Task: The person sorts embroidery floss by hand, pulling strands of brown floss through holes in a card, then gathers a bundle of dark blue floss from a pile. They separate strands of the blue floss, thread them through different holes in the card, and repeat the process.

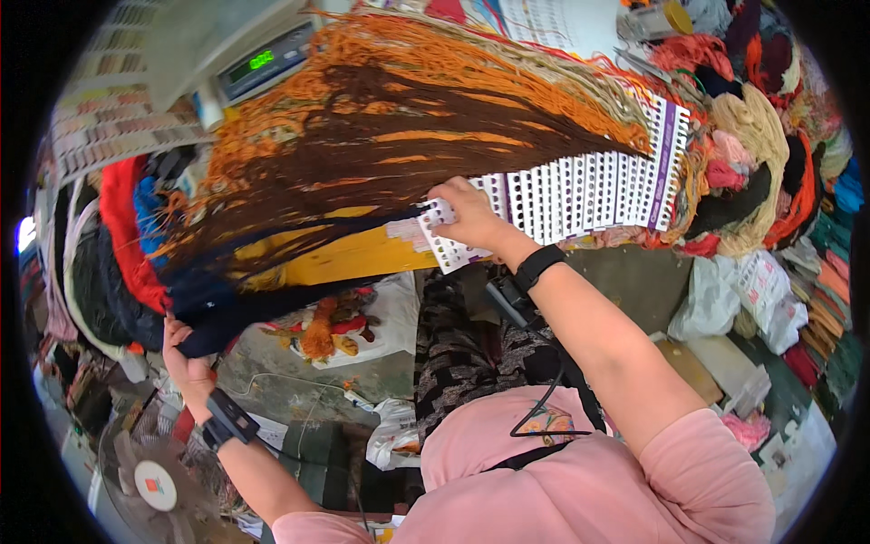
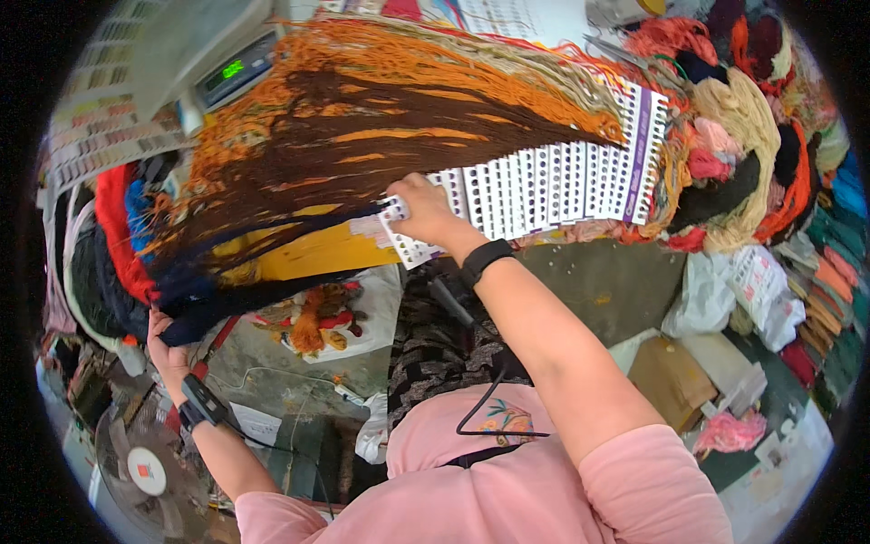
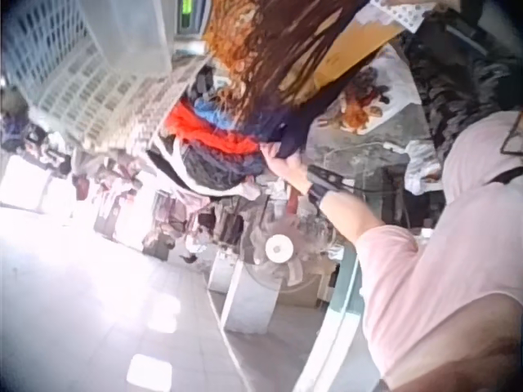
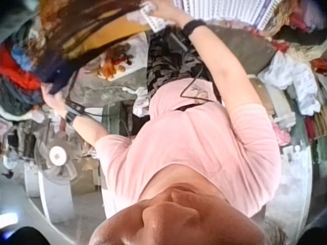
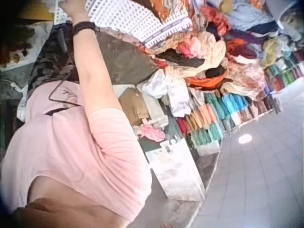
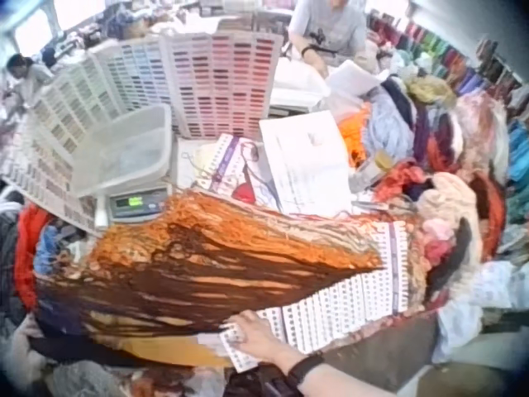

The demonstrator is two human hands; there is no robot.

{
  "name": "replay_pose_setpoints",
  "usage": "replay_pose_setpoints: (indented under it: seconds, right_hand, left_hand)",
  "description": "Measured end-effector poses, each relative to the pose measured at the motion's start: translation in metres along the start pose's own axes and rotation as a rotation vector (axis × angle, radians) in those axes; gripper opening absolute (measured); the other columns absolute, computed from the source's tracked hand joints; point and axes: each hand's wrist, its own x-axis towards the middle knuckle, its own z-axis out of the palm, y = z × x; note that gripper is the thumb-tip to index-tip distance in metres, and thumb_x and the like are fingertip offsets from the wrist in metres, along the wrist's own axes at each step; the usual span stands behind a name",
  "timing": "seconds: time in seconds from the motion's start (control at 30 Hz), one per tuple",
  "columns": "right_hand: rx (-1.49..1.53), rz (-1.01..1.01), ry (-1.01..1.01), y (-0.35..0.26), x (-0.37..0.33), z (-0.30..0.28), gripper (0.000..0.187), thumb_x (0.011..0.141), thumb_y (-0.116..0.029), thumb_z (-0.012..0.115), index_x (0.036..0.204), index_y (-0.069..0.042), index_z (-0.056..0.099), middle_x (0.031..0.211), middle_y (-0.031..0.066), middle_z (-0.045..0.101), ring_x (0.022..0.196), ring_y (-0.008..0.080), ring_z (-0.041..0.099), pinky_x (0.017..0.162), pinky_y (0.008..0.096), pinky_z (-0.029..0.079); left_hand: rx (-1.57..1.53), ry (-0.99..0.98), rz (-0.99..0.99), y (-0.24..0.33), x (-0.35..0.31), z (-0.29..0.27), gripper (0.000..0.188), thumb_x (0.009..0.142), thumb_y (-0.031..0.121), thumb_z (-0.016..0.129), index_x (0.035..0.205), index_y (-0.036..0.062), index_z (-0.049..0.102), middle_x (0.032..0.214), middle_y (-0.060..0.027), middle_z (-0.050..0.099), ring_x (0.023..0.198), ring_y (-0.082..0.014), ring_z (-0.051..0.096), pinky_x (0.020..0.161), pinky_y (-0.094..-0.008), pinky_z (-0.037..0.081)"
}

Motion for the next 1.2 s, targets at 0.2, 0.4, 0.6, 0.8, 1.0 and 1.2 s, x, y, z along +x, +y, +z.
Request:
replay_pose_setpoints:
  seconds: [0.2, 0.4, 0.6, 0.8, 1.0, 1.2]
  right_hand:
    - [0.12, 0.038, -0.184, 0.002, -0.003, -0.02, 0.047, 0.061, -0.02, 0.063, 0.104, -0.007, 0.047, 0.102, 0.0103, 0.043, 0.098, 0.0245, 0.041, 0.081, 0.0319, 0.036]
    - [0.432, 0.003, -0.301, -0.041, -0.011, -0.054, 0.024, 0.071, -0.004, 0.053, 0.094, 0.001, 0.051, 0.085, 0.0075, 0.054, 0.077, 0.0127, 0.051, 0.069, 0.0234, 0.042]
    - [0.567, -0.753, -0.404, -0.269, -0.018, -0.071, 0.014, 0.074, -0.005, 0.053, 0.087, 0.0, 0.055, 0.09, 0.0058, 0.055, 0.08, 0.0115, 0.052, 0.073, 0.0235, 0.042]
    - [0.666, -1.266, -0.652, -0.457, -0.111, -0.037, 0.054, 0.063, -0.012, 0.066, 0.109, 0.003, 0.041, 0.095, 0.0079, 0.052, 0.091, 0.0136, 0.046, 0.079, 0.0243, 0.037]
    - [0.383, -0.769, -0.858, -0.43, -0.109, -0.034, 0.019, 0.063, -0.014, 0.061, 0.073, 0.001, 0.053, 0.06, 0.0019, 0.052, 0.056, 0.0076, 0.047, 0.053, 0.0232, 0.038]
    - [0.195, -0.638, -0.765, -0.368, -0.083, -0.013, 0.01, 0.069, -0.008, 0.056, 0.075, -0.001, 0.054, 0.063, -0.0014, 0.052, 0.058, 0.0049, 0.046, 0.056, 0.0211, 0.039]
  left_hand:
    - [-0.057, -0.531, 0.043, 0.024, -0.123, -0.018, 0.028, 0.086, 0.018, 0.036, 0.102, -0.0022, 0.045, 0.057, 0.002, 0.039, 0.04, -0.0024, 0.033, 0.04, -0.0163, 0.027]
    - [-0.114, -0.848, 0.467, 0.071, -0.251, -0.005, 0.024, 0.085, 0.021, 0.038, 0.095, 0.0007, 0.045, 0.077, -0.0019, 0.047, 0.066, -0.008, 0.042, 0.057, -0.0239, 0.032]
    - [0.056, -1.311, 0.658, 0.108, -0.305, 0.019, 0.053, 0.084, 0.021, 0.036, 0.124, -0.0047, 0.013, 0.13, -0.0184, 0.018, 0.12, -0.0273, 0.018, 0.095, -0.0423, 0.021]
    - [0.147, -1.199, 0.837, 0.104, -0.349, 0.057, 0.052, 0.083, 0.015, 0.034, 0.121, -0.0105, 0.009, 0.126, -0.0221, 0.017, 0.119, -0.0279, 0.017, 0.098, -0.0364, 0.019]
    - [0.065, -0.359, 1.29, 0.081, -0.359, 0.089, 0.07, 0.074, 0.045, 0.049, 0.115, -0.007, 0.027, 0.115, -0.0202, 0.037, 0.107, -0.0275, 0.039, 0.085, -0.0329, 0.038]
    - [-0.27, -1.278, 0.926, 0.126, -0.299, 0.039, 0.072, 0.073, 0.039, 0.053, 0.113, -0.0139, 0.024, 0.117, -0.0282, 0.032, 0.103, -0.03, 0.043, 0.081, -0.0367, 0.041]
